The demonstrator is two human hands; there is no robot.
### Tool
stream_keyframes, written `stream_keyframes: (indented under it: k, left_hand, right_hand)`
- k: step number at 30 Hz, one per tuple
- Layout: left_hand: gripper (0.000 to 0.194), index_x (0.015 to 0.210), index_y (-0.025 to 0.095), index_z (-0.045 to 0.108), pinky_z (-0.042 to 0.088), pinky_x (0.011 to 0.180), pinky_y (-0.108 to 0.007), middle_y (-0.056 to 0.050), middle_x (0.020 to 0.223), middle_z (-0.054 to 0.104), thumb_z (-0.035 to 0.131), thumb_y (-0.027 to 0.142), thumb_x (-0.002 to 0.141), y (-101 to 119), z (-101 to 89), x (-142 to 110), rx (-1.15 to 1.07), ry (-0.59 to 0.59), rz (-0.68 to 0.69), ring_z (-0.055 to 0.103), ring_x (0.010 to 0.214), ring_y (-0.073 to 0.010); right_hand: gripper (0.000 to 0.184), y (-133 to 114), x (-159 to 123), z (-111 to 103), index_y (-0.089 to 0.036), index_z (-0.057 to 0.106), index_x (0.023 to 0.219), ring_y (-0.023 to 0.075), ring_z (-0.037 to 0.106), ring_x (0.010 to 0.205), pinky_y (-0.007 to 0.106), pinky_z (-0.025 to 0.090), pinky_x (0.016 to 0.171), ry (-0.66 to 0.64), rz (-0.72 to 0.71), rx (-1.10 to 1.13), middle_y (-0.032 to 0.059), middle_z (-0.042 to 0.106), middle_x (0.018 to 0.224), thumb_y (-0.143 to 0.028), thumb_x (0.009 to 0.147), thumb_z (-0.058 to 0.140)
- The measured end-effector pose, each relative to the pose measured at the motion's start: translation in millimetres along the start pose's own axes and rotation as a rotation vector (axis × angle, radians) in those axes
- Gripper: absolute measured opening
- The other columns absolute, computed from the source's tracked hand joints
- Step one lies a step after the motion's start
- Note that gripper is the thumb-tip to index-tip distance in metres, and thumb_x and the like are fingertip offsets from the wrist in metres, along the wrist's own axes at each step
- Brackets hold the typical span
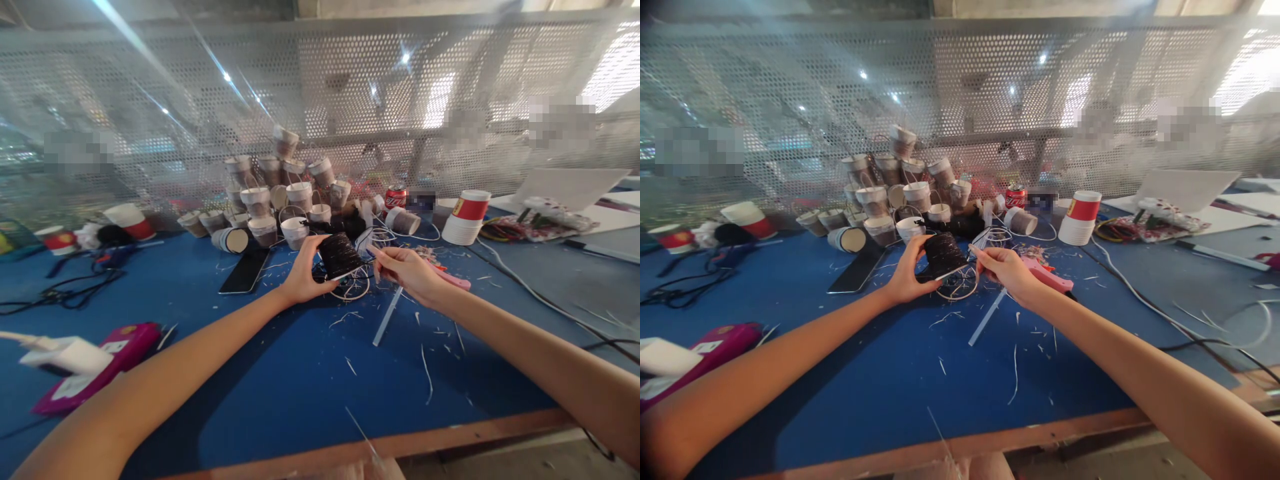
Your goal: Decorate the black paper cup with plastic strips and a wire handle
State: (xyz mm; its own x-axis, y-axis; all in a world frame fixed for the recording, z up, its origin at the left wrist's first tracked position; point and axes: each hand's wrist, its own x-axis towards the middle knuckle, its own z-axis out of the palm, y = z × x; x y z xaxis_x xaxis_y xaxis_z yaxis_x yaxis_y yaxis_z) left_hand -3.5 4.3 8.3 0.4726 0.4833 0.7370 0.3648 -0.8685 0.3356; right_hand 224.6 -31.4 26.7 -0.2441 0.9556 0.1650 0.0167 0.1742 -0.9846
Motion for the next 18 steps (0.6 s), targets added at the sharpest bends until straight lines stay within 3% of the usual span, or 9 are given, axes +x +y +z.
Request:
stream_keyframes:
  k: [10, 18]
  left_hand:
    - [0.078, 0.130, 0.019, 0.038, 0.043, 0.098, -0.047, -0.014, 0.122, 0.050, 0.075, 0.032, 0.061, 6.1, 10.9, -2.0, -0.249, 0.082, -0.132, 0.052, 0.114, -0.0286]
    - [0.080, 0.129, 0.021, 0.039, 0.043, 0.099, -0.048, -0.014, 0.122, 0.050, 0.076, 0.032, 0.060, 4.5, 12.8, -3.7, -0.334, 0.092, -0.154, 0.052, 0.114, -0.0288]
  right_hand:
    - [0.049, 3.2, 2.4, -3.7, -0.017, 0.053, 0.054, 0.0066, 0.033, 0.047, 0.025, 0.023, 0.046, 0.028, -0.134, -0.162, -0.0034, 0.047, 0.051, -0.062, 0.073, 0.057]
    - [0.052, -0.2, 2.2, -3.1, -0.020, 0.050, 0.053, 0.0085, 0.032, 0.047, 0.026, 0.025, 0.048, 0.044, -0.201, -0.289, -0.0043, 0.039, 0.047, -0.066, 0.074, 0.051]
